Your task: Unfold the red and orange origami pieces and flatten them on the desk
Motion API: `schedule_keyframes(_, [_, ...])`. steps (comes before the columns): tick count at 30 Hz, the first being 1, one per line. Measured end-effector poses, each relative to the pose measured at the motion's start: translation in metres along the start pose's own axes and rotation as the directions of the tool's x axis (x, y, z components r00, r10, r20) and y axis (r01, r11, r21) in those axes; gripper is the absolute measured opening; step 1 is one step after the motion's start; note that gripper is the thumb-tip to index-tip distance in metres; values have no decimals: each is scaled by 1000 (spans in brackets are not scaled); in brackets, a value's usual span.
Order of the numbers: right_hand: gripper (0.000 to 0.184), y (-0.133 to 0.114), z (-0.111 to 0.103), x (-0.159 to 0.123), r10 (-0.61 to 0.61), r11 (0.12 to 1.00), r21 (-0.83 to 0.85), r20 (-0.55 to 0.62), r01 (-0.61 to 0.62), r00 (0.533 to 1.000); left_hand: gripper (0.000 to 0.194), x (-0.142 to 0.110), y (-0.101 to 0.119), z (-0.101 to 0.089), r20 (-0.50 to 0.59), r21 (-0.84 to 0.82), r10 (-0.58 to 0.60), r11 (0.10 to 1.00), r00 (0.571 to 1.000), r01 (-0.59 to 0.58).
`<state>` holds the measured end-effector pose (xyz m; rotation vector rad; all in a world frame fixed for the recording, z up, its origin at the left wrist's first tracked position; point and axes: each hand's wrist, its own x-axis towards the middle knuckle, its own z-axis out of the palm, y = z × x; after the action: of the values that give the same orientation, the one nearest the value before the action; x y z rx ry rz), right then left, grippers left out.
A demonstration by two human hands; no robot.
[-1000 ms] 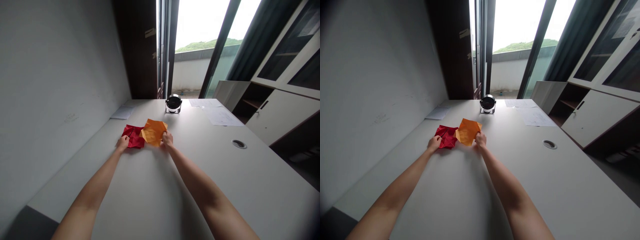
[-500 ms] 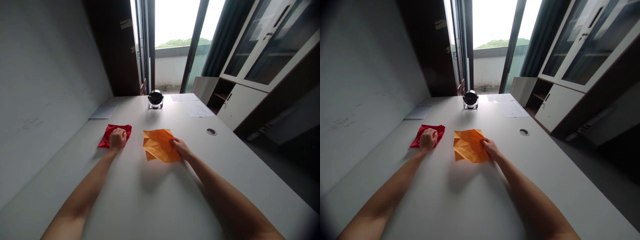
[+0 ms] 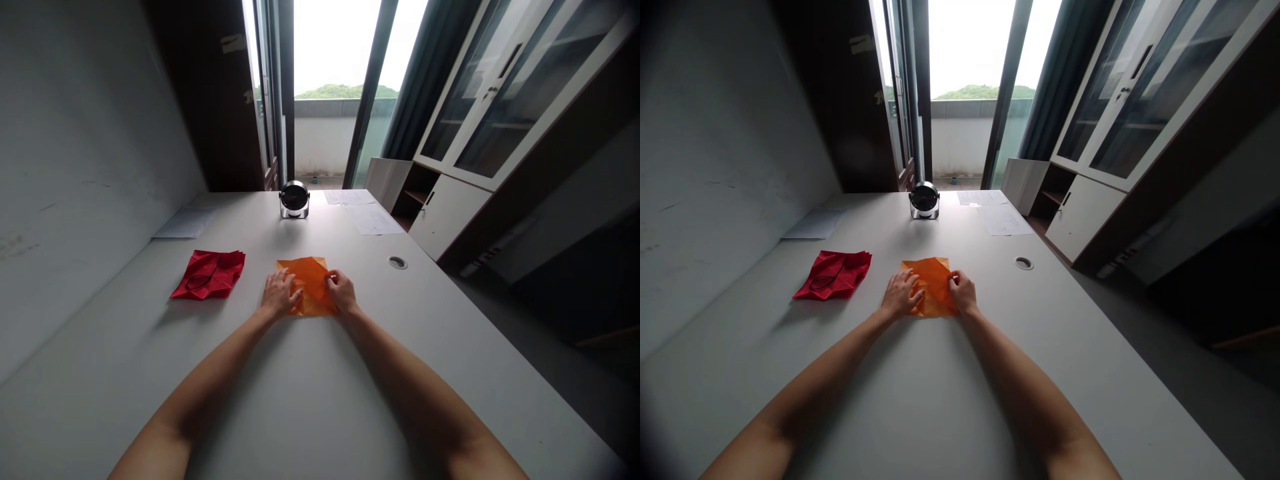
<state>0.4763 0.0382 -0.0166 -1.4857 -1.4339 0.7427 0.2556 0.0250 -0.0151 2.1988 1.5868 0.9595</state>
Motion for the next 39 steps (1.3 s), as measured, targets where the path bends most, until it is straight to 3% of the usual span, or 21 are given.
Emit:
schedule_keyframes(3, [34,-7,23,7,44,980,195,30,-49,999,45,-3,2,-10,-37,-45,-17,999,999,16])
schedule_keyframes(7, [41,-25,56,14,121,851,500,105,-158,987,41,-3,2,-43,-93,-71,25,997,995,-32])
schedule_keyframes(12, [39,-57,100,15,96,786,581,224,-212,970,33,-3,-9,-107,-229,-8,30,999,973,-32])
schedule_keyframes(16, [33,-92,157,16,66,725,650,263,-228,963,34,-5,-27,-147,-323,90,-10,995,947,42])
schedule_keyframes(19, [26,-117,202,18,46,769,602,284,-215,958,38,-7,-50,-163,-324,284,-38,949,945,135])
schedule_keyframes(23, [19,-133,229,14,81,960,239,264,-146,961,47,-12,-95,-165,-170,519,-264,795,949,314])
schedule_keyframes(24, [19,-134,229,11,42,987,143,227,-76,973,51,-15,-107,-162,-123,552,-354,752,927,360])
schedule_keyframes(26, [22,-136,224,4,-174,984,6,141,175,975,62,-23,-128,-155,-77,575,-493,689,867,442])
schedule_keyframes(27, [23,-137,222,-1,-336,938,-37,157,346,929,66,-28,-137,-150,-71,573,-523,675,849,464])
schedule_keyframes(28, [23,-139,221,-6,-496,853,-56,218,518,840,67,-33,-144,-146,-69,572,-527,675,847,467])
schedule_keyframes(29, [24,-141,222,-10,-624,746,-41,305,665,719,65,-37,-150,-141,-70,571,-530,673,845,469])
schedule_keyframes(30, [25,-143,224,-13,-705,642,-5,391,767,592,63,-41,-154,-138,-75,571,-530,672,845,472])
schedule_keyframes(31, [27,-144,227,-14,-734,574,22,457,818,503,61,-44,-158,-136,-78,571,-522,675,849,467])
schedule_keyframes(32, [29,-143,232,-14,-722,554,21,511,832,467,61,-46,-160,-134,-79,571,-516,677,853,463])
schedule_keyframes(33, [31,-141,235,-12,-675,576,-19,553,817,489,61,-48,-162,-134,-81,569,-513,681,855,462])
schedule_keyframes(35, [34,-131,239,-2,-509,665,-185,597,724,620,65,-49,-166,-136,-81,557,-515,687,854,467])
schedule_keyframes(36, [35,-124,237,4,-454,674,-249,603,695,656,67,-50,-168,-137,-82,550,-521,687,850,474])
schedule_keyframes(39, [40,-100,219,18,-372,650,-354,624,673,687,71,-49,-175,-145,-95,533,-537,684,838,499])
